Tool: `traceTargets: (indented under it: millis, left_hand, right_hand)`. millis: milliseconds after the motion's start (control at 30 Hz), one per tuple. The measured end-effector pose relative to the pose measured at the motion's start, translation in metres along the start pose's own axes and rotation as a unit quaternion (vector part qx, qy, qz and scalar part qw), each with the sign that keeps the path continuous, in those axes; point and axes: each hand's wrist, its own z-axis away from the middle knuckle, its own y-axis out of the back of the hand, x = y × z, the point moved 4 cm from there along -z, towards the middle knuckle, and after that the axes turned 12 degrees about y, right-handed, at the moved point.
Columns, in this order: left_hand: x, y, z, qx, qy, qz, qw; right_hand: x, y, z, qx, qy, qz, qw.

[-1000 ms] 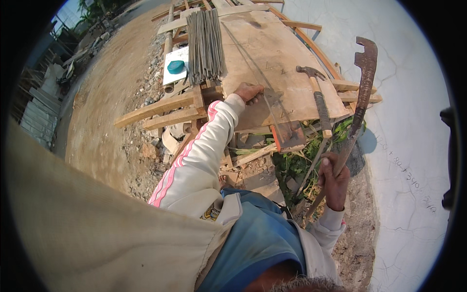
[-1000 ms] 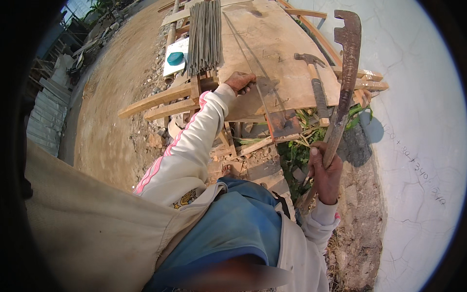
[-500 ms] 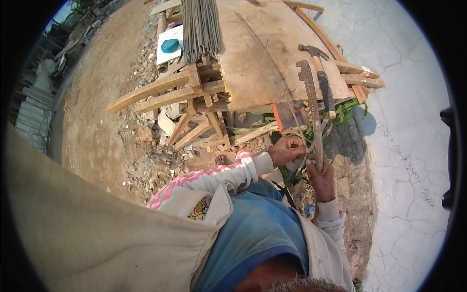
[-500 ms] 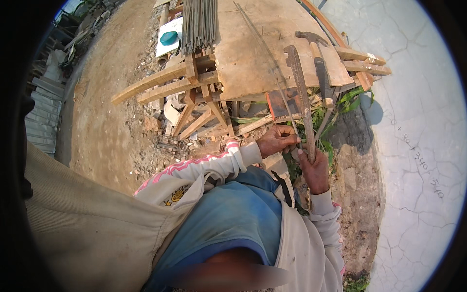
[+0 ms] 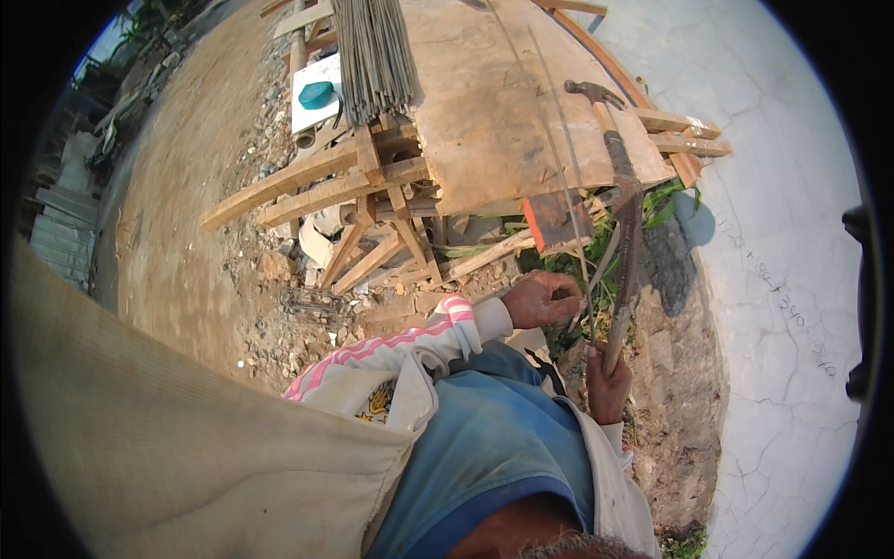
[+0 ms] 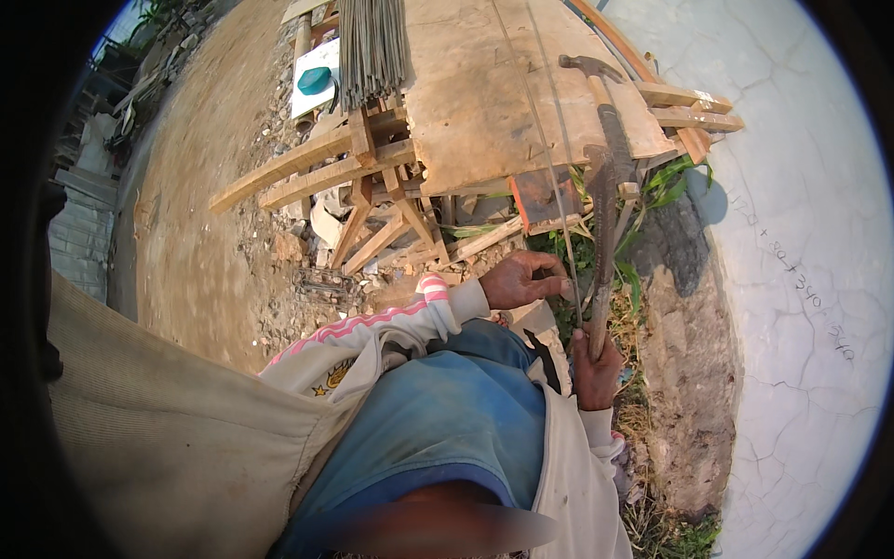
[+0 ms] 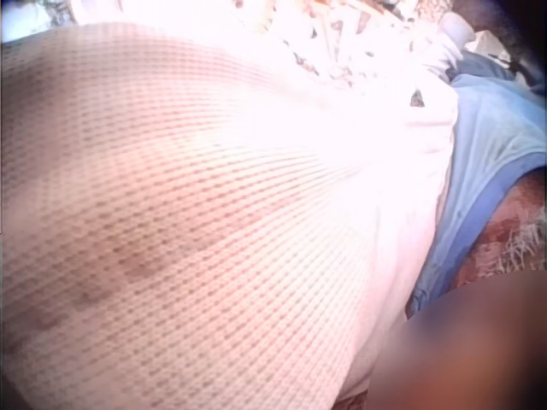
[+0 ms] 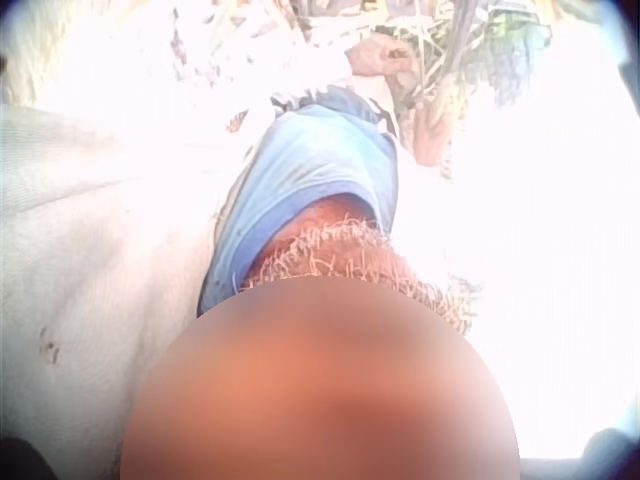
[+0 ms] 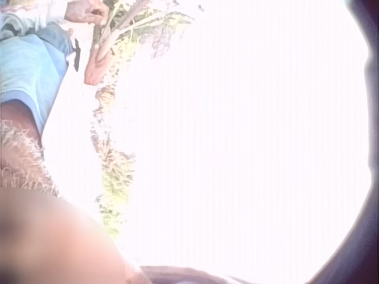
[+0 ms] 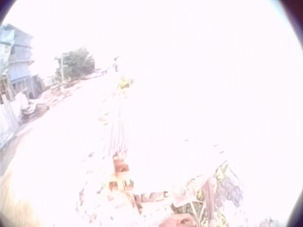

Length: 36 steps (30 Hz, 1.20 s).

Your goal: The person repeatedly bends thin metal rods into U-shapes using a manual bender on a wooden workbench. They pick rods from a stack, position them in the bender, apply force to bend them, then place the finished pieces aside.

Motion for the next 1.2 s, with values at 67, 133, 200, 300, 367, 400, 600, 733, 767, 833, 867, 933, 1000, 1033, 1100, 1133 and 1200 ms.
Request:
traceTargets:
  millis: [67,133,200,300,367,400,600,733,767,833,867,933,1000,1033,1100,1133,1200]
  left_hand:
    - [0.002,0.017,0.001,0.018,0.011,-0.022,1.0]
    - [0.01,0.033,0.001,0.033,-0.001,0.008,0.999]
    - [0.019,0.048,-0.001,0.019,0.009,0.047,0.999]
    - [0.042,0.081,-0.008,0.079,-0.029,-0.051,0.995]
    - [0.056,0.101,-0.018,0.065,-0.025,0.007,0.998]
    - [0.061,0.111,-0.023,0.052,0.0,0.051,0.997]
    - [0.09,0.191,-0.069,0.232,-0.088,-0.247,0.937]
    - [0.08,0.224,-0.132,0.29,-0.133,-0.371,0.872]
    - [0.075,0.229,-0.148,0.287,-0.125,-0.401,0.861]
    - [0.063,0.235,-0.176,0.27,-0.091,-0.455,0.844]
    - [0.058,0.236,-0.185,0.272,-0.086,-0.484,0.827]
    - [0.051,0.238,-0.198,0.263,-0.084,-0.517,0.81]
    - [0.04,0.235,-0.2,0.235,-0.082,-0.526,0.813]
    - [0.04,0.235,-0.2,0.246,-0.096,-0.523,0.81]
    - [0.036,0.235,-0.198,0.255,-0.101,-0.529,0.803]
    - [0.035,0.235,-0.198,0.253,-0.103,-0.524,0.807]
    - [0.035,0.237,-0.2,0.257,-0.104,-0.514,0.811]
  right_hand:
    - [0.002,0.001,0.007,0.006,-0.02,-0.031,0.999]
    - [-0.001,0.0,0.013,0.01,-0.03,-0.051,0.998]
    - [-0.005,0.001,0.017,0.015,-0.034,-0.035,0.999]
    - [-0.011,0.001,0.028,0.036,-0.024,0.034,0.998]
    - [-0.009,-0.004,0.037,0.036,-0.046,0.033,0.998]
    - [-0.006,-0.006,0.041,0.035,-0.059,0.022,0.997]
    - [0.01,-0.005,0.071,0.07,-0.119,-0.038,0.99]
    - [-0.003,0.002,0.091,0.07,-0.129,-0.051,0.988]
    - [-0.008,0.003,0.097,0.072,-0.142,-0.06,0.985]
    - [-0.018,0.007,0.106,0.069,-0.159,-0.063,0.983]
    - [-0.023,0.01,0.111,0.065,-0.165,-0.056,0.983]
    - [-0.03,0.013,0.119,0.066,-0.18,-0.047,0.98]
    - [-0.034,0.013,0.126,0.076,-0.205,-0.03,0.975]
    - [-0.034,0.013,0.126,0.085,-0.208,-0.034,0.974]
    - [-0.034,0.01,0.125,0.096,-0.218,-0.029,0.971]
    - [-0.033,0.008,0.123,0.101,-0.221,-0.036,0.969]
    - [-0.031,0.003,0.112,0.11,-0.205,-0.055,0.971]
